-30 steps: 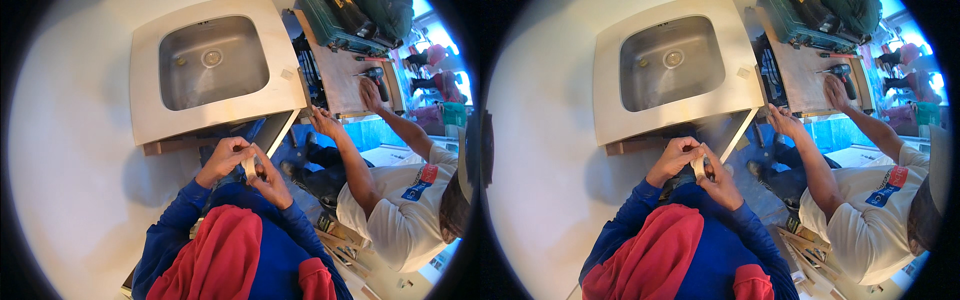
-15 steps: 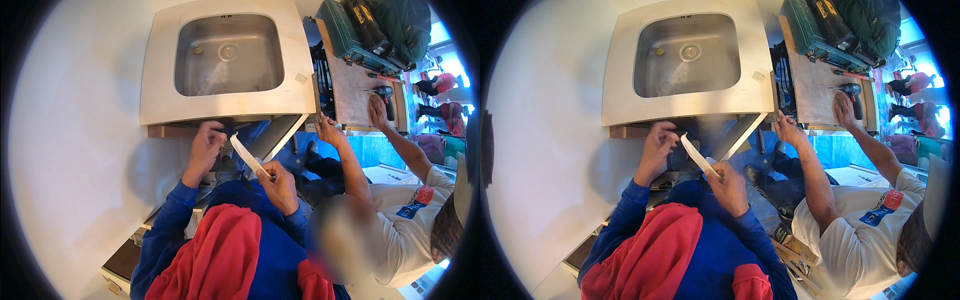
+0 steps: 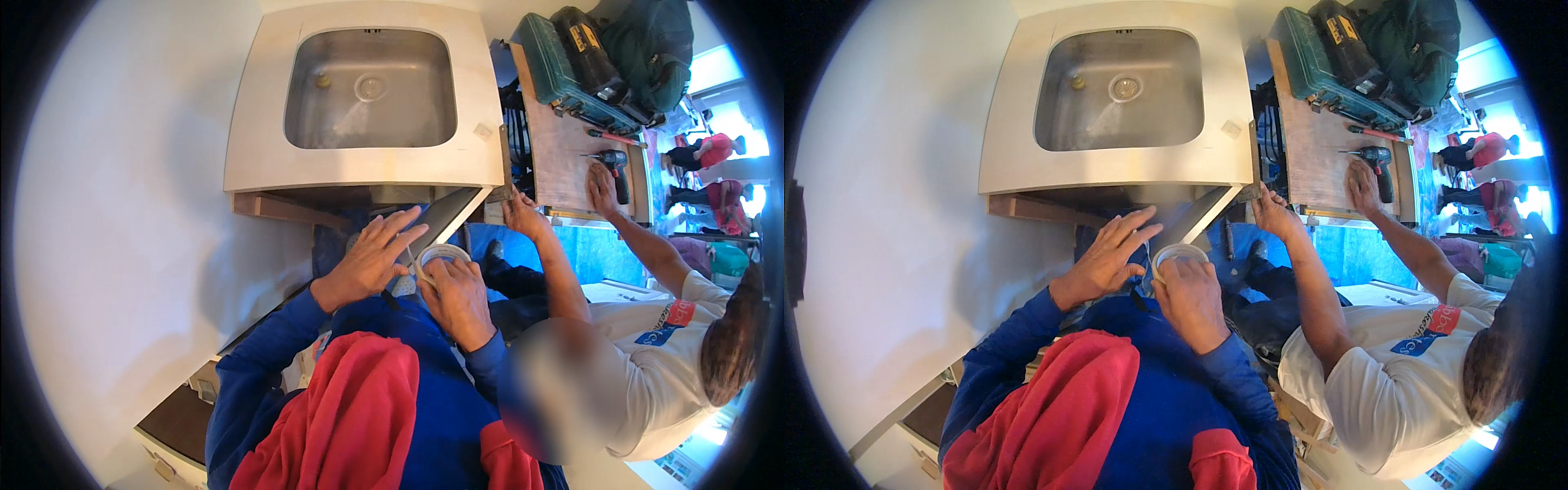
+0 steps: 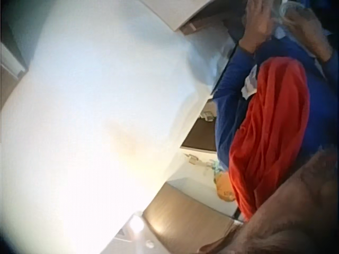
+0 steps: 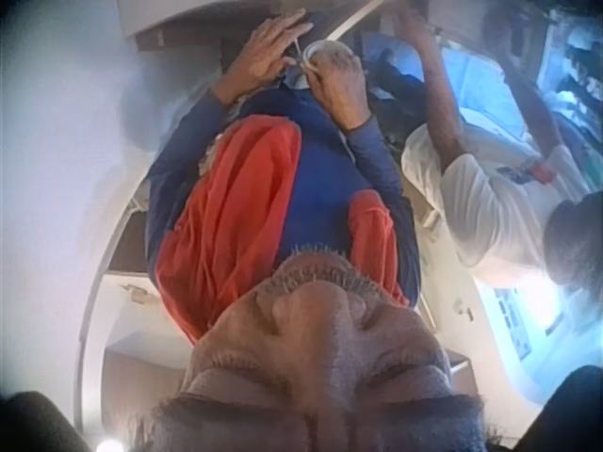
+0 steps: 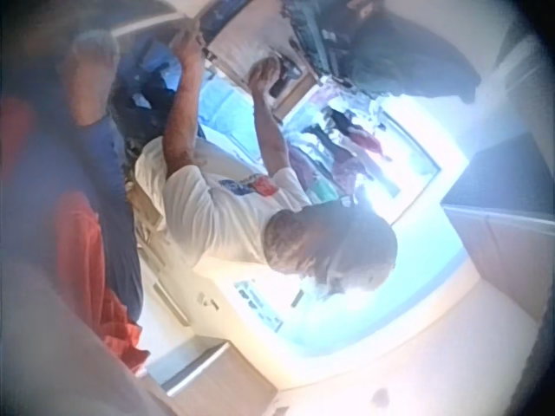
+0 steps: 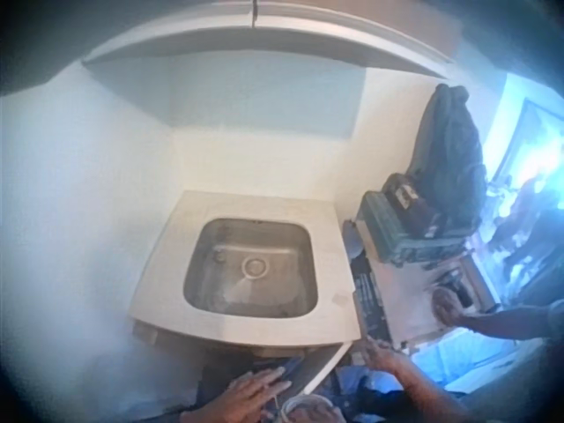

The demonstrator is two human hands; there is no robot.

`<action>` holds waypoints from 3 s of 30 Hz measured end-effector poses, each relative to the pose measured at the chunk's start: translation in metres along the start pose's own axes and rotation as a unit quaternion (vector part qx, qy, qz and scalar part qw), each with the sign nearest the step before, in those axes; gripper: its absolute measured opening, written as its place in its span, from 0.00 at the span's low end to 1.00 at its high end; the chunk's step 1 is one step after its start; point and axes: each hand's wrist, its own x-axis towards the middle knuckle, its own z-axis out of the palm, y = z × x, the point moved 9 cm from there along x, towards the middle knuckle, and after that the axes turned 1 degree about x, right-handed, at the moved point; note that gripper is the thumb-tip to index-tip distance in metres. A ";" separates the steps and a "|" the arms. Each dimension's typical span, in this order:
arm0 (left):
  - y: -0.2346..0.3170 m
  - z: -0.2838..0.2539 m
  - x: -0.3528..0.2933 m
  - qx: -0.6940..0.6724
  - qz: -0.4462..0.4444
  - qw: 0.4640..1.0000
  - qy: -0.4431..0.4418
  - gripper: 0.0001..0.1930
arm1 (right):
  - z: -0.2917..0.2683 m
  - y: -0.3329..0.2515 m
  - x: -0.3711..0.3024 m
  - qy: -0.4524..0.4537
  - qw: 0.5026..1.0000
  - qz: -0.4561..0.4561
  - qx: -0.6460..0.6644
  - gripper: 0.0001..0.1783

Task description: The person kneels and positions a white kitchen sink unit into a cabinet opening, then applies masking tape along the front edge to secure it. Another person assists by holding the unit and using a drill nearby.

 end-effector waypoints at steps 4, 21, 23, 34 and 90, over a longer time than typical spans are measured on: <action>0.005 0.024 -0.004 -0.001 0.037 0.997 -0.070 0.17 | -0.012 -0.009 -0.012 0.005 0.999 -0.034 0.004 0.13; -0.012 0.048 -0.046 -0.201 -0.249 0.947 0.020 0.10 | 0.008 -0.003 -0.043 0.133 0.991 -0.002 -0.013 0.07; -0.037 0.078 -0.065 -0.333 -0.360 0.870 0.055 0.10 | 0.013 -0.007 -0.042 0.161 0.987 0.008 -0.017 0.06; -0.321 0.160 -0.302 0.003 -0.512 0.858 0.035 0.19 | -0.046 0.045 -0.069 0.238 0.947 0.150 0.157 0.09; -0.026 0.070 0.102 -0.209 -0.147 0.967 0.012 0.08 | 0.015 0.124 -0.102 0.136 0.843 0.321 0.409 0.17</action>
